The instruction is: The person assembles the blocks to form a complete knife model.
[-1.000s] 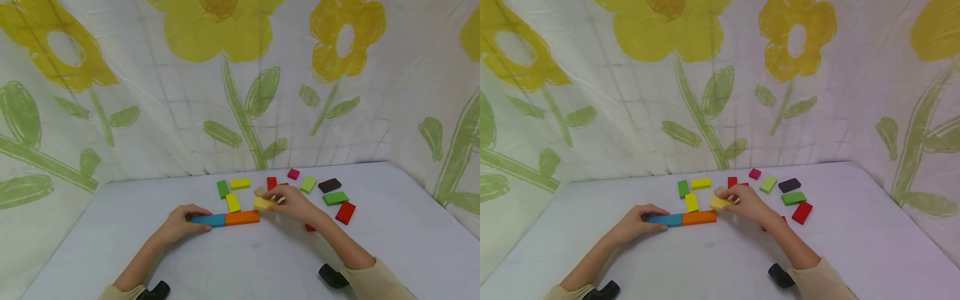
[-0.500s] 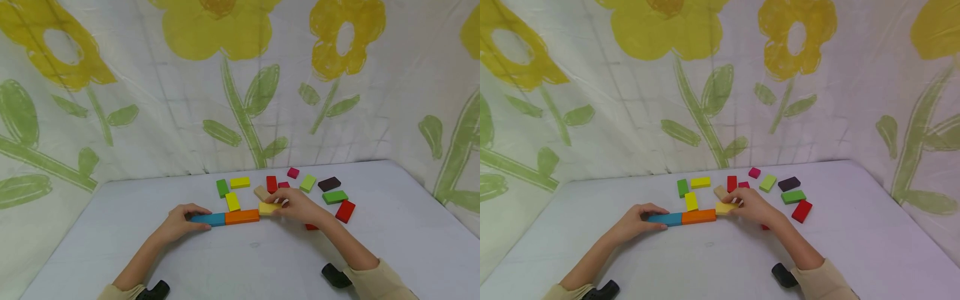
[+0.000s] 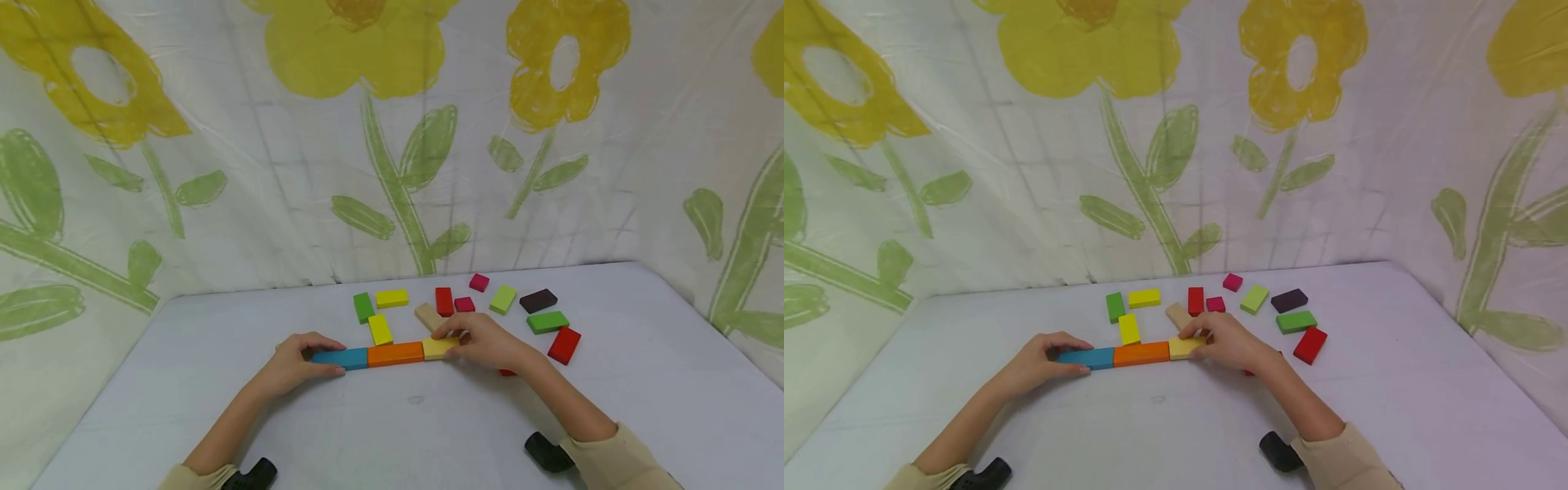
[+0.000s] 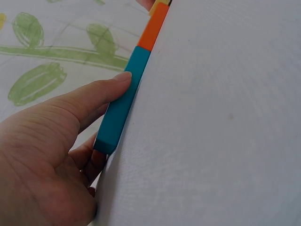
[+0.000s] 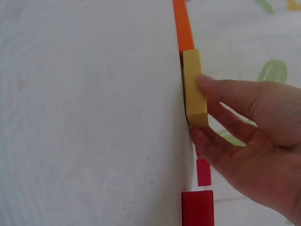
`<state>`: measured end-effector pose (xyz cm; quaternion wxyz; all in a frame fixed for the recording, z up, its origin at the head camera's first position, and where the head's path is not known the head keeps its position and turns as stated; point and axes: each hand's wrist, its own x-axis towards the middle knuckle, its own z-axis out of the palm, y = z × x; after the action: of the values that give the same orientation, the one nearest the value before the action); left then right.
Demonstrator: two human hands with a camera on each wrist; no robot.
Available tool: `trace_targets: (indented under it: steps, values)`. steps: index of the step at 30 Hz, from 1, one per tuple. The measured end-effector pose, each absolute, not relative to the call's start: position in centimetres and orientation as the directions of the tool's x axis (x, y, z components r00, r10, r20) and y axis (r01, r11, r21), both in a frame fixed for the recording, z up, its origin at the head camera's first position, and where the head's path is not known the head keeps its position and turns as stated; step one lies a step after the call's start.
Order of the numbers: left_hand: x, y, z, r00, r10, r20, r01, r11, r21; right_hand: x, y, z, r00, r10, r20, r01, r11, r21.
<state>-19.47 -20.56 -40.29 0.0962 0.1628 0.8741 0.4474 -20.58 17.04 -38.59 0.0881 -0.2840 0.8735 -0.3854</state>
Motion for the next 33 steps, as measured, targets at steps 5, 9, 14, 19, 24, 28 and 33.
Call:
trace_targets:
  steps: [5,9,14,19,24,28,33]
  values:
    - [-19.45,-20.50,-40.29,-0.929,0.371,-0.021,0.198,0.542,0.817,-20.57,17.02,-38.67,-0.823,-0.564,0.067,-0.432,0.545,-0.719]
    - [-19.48,-20.49,-40.31,-0.930,0.367,-0.022,0.196,0.543,0.816,-20.62,17.02,-38.78,-0.825,-0.561,0.068,-0.431,0.547,-0.717]
    - [-19.51,-20.51,-40.40,-0.931,0.365,-0.024,0.194,0.549,0.813,-20.70,17.01,-38.86,-0.827,-0.558,0.061,-0.427,0.554,-0.715]
    - [-19.56,-20.61,-40.51,-0.929,0.369,-0.017,0.201,0.544,0.815,-20.75,16.98,-38.94,-0.829,-0.556,0.058,-0.425,0.559,-0.712]
    - [-19.60,-20.62,-40.49,-0.931,0.364,-0.018,0.199,0.548,0.813,-20.71,16.92,-38.95,-0.831,-0.554,0.058,-0.420,0.555,-0.718]
    - [-19.60,-20.61,-40.45,-0.931,0.363,-0.016,0.199,0.545,0.815,-20.68,16.92,-39.02,-0.833,-0.551,0.055,-0.413,0.551,-0.725]
    - [-19.56,-20.59,-40.45,-0.930,0.368,-0.012,0.203,0.539,0.818,-20.64,17.01,-39.17,-0.835,-0.548,0.052,-0.402,0.543,-0.737]
